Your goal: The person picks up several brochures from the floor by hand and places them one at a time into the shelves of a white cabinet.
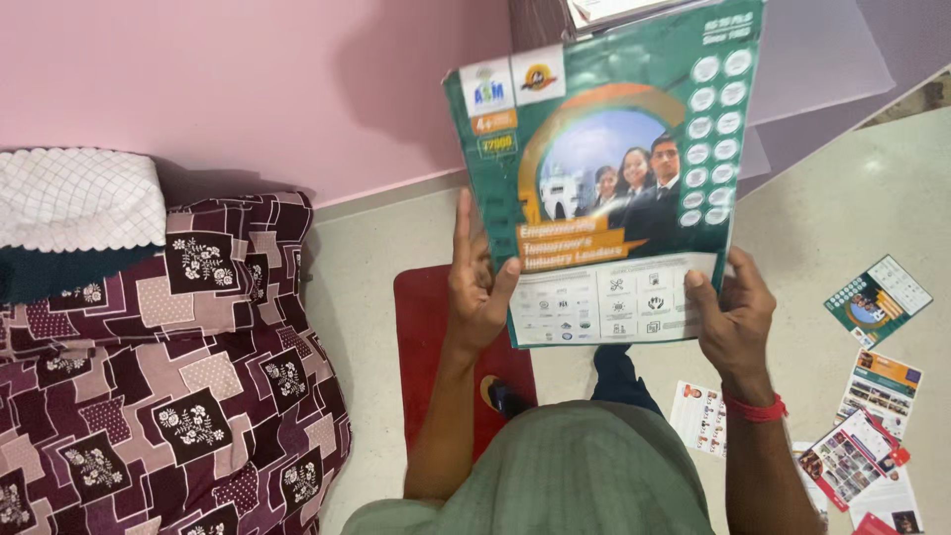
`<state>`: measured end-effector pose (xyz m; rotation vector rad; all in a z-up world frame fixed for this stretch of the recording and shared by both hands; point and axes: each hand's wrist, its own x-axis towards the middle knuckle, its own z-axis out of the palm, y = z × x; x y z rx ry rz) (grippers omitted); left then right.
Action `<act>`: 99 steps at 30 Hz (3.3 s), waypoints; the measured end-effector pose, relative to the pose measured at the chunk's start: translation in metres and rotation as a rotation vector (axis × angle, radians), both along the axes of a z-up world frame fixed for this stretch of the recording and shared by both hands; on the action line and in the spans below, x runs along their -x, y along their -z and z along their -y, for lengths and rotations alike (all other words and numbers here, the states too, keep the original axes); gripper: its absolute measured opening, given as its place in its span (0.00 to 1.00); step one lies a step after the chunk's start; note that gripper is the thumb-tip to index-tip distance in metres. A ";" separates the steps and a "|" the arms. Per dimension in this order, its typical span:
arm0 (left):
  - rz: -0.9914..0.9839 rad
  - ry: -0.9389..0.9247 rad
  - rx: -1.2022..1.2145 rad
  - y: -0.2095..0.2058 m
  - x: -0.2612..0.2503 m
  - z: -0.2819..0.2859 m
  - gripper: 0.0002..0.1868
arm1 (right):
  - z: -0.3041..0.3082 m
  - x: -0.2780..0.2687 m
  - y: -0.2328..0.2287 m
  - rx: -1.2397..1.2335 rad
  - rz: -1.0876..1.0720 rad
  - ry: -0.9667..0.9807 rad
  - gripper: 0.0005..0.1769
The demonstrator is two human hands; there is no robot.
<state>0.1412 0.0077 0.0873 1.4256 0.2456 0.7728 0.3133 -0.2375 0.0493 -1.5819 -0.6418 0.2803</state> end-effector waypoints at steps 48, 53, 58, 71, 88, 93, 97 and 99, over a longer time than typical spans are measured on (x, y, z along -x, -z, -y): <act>-0.538 -0.127 -0.679 -0.036 -0.295 -0.168 0.60 | -0.107 -0.306 -0.114 -0.111 0.067 -0.095 0.20; -0.553 -0.072 -0.559 -0.053 -0.290 -0.166 0.61 | -0.121 -0.331 -0.132 -0.056 0.192 -0.189 0.19; -0.586 -0.090 -0.498 -0.053 -0.289 -0.166 0.62 | -0.135 -0.347 -0.143 -0.002 0.297 -0.247 0.19; -0.375 -0.044 -0.290 -0.047 -0.278 -0.157 0.50 | -0.155 -0.345 -0.175 0.356 0.509 -0.226 0.25; -0.336 -0.203 -0.449 -0.038 -0.236 -0.083 0.72 | -0.130 -0.348 -0.157 0.219 0.660 -0.502 0.50; -0.178 -0.178 -0.407 -0.027 -0.241 -0.099 0.72 | -0.130 -0.331 -0.156 0.501 0.923 -0.422 0.80; -0.147 -0.152 -0.350 -0.019 -0.255 -0.144 0.63 | -0.131 -0.338 -0.148 0.445 0.937 -0.449 0.83; -0.119 -0.085 -0.321 -0.018 -0.269 -0.169 0.62 | -0.132 -0.348 -0.145 0.416 0.886 -0.440 0.84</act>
